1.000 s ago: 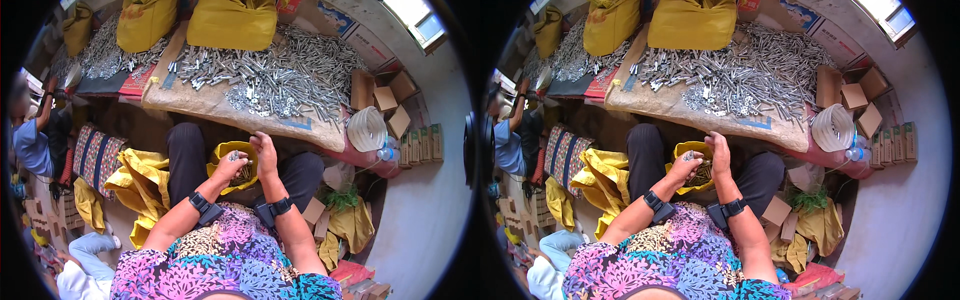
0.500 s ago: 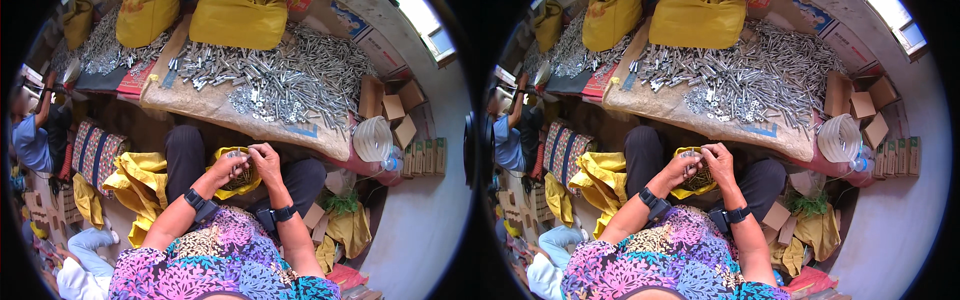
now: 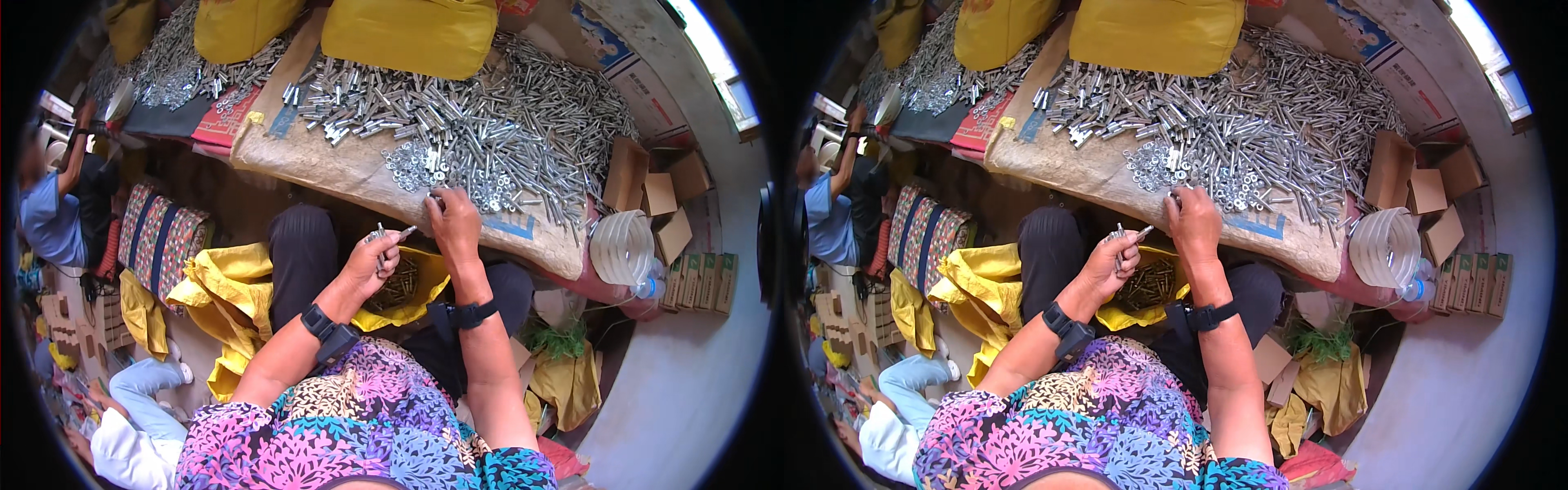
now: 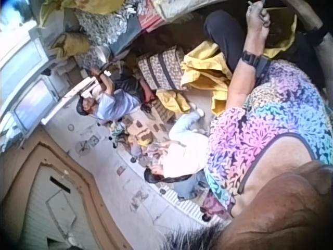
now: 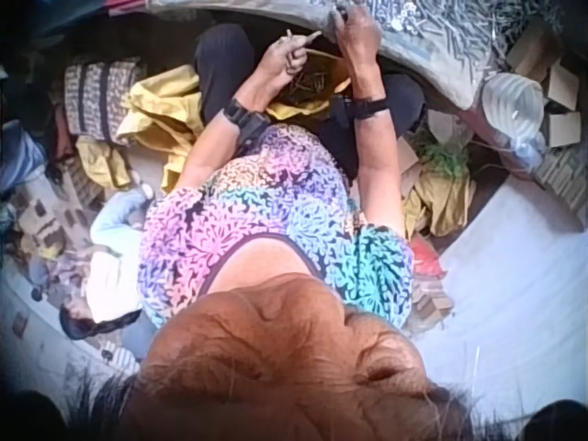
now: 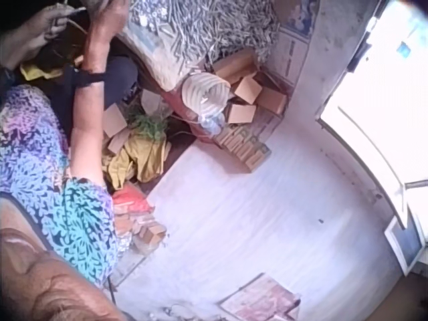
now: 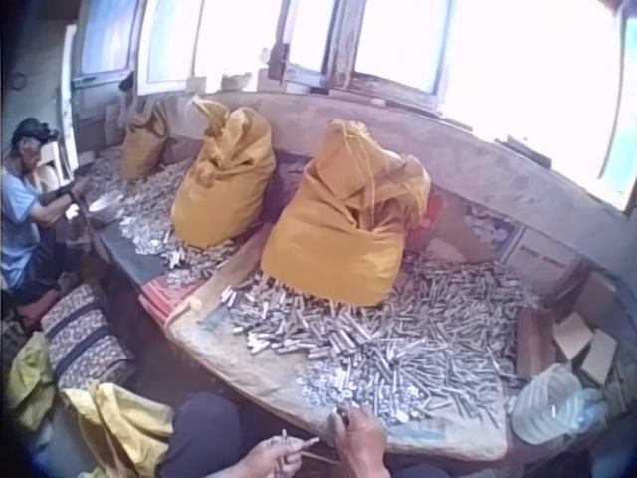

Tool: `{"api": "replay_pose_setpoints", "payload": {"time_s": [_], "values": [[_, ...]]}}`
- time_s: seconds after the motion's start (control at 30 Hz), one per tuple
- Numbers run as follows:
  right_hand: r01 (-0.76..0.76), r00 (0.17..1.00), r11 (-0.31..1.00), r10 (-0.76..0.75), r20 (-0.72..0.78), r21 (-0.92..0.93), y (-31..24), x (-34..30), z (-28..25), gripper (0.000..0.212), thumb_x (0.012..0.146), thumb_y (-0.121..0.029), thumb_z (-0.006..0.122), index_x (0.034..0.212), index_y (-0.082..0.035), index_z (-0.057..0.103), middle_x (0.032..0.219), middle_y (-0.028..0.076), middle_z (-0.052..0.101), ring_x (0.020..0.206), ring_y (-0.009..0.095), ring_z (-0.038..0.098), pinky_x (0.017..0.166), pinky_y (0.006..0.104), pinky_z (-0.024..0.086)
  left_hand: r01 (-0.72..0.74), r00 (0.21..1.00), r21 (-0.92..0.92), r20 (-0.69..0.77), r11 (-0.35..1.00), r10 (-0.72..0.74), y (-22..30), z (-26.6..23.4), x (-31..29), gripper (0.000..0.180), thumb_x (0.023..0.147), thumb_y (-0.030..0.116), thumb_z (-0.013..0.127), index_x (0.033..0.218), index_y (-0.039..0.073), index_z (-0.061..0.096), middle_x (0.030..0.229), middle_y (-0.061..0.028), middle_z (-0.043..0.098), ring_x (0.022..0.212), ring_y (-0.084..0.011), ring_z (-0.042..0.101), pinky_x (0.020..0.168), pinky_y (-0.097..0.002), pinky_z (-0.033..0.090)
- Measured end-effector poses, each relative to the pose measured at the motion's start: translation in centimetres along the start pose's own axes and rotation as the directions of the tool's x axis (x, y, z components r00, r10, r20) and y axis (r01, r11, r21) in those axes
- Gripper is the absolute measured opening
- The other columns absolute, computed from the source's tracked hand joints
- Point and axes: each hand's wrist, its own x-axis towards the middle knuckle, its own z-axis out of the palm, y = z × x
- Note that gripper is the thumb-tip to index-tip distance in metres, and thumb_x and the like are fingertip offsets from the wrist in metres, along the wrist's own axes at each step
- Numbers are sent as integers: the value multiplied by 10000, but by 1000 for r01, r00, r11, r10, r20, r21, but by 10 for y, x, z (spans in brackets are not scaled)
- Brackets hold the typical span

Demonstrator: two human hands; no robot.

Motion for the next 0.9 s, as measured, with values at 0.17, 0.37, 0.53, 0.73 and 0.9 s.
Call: {"api": "replay_pose_setpoints", "payload": {"time_s": [0.17,0.37,0.53,0.73,0.9], "values": [[15,1000,1000,-15,2,-24,2,3,4,73,771,-124,638,814,-67,621,774,130,584,699,348,586,598,426,470,-18,999,-11,-26,1000,18,-4,-6,-4,93,888,180,571,901,104,519,626,44,453,482,-46,421,382,-168,297],[20,999,998,-18,-34,59,15,-2,0,46,774,-77,607,799,-39,598,760,146,581,713,351,582,620,418,465,-45,999,-11,-26,999,45,-6,-3,-11,91,887,171,562,923,97,523,627,42,457,475,-42,418,379,-164,296],[-25,997,978,41,-68,209,13,-6,-9,37,791,-49,590,785,-18,570,749,150,571,699,337,572,633,401,454,-68,997,-7,-36,998,68,-7,-3,-17,95,892,164,550,932,82,524,626,40,454,472,-40,416,377,-161,292],[112,985,980,-88,-147,162,-6,-28,-11,59,803,-50,593,825,-26,544,768,139,509,686,314,533,616,394,440,-94,995,-51,-19,994,93,-9,0,-23,90,892,152,550,926,72,527,600,44,427,462,-43,397,378,-174,283],[108,994,955,-100,-42,276,-36,-51,-5,63,809,-22,588,830,-39,532,753,123,500,654,292,535,588,376,439,-106,994,-69,-7,992,106,-11,4,-25,81,890,148,557,914,76,531,572,54,400,447,-43,380,373,-187,269]]}}
